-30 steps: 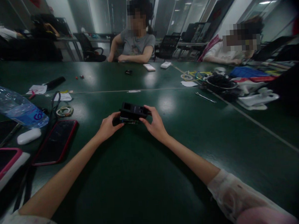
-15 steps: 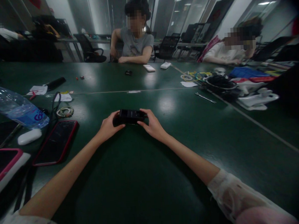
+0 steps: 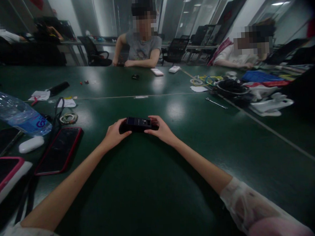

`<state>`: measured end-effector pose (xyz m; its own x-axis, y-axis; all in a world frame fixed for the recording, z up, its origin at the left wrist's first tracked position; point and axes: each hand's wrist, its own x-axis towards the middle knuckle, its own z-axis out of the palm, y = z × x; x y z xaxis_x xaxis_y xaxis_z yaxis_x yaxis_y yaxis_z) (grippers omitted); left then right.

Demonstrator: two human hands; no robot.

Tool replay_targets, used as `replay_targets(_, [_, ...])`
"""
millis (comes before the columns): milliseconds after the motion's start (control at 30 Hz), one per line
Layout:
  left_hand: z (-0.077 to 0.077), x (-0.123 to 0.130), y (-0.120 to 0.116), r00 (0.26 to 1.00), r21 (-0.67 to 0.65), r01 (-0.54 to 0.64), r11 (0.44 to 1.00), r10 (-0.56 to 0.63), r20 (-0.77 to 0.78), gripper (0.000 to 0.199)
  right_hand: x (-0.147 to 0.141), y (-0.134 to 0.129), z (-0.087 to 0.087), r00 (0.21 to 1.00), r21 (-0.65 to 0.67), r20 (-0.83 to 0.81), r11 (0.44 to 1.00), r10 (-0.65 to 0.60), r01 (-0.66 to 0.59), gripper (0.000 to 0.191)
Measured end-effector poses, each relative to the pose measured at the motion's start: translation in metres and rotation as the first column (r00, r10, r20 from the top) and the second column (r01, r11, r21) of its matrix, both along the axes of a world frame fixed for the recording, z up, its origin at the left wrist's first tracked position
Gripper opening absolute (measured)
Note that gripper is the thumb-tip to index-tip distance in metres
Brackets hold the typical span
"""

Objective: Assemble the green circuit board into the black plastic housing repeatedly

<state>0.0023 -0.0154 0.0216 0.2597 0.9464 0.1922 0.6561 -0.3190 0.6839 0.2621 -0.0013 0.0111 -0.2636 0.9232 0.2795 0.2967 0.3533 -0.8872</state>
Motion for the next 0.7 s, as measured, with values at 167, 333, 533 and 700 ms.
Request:
replay_targets(167, [-0.0027,-0.0017,0.002,1.0,-0.001,0.01,1.0,-0.01,-0.001,0.063,-0.0003,-0.005,0.0052,0.995,0.028,0.089,0.999,0.039,-0.042,0.056])
replay_targets(333, [-0.0025,-0.0015,0.0018,1.0,0.007,0.016,1.0,-0.016,0.014,0.063,-0.0007,-0.0047,0.0052,0.992,0.056,0.122,0.998,0.019,-0.026,0.051])
replay_targets(533, [-0.0027,-0.0013,0.0008,0.999,0.035,0.026,0.999,-0.027,0.03,0.061,-0.0002,-0.0065,0.0079,0.989,0.07,0.144,0.997,0.016,-0.026,0.049])
replay_targets(700, [-0.0016,-0.0006,0.0013,1.0,0.043,0.024,0.999,-0.025,0.018,0.06,0.0002,-0.0062,0.0076,0.989,0.078,0.144,0.996,0.03,-0.042,0.056])
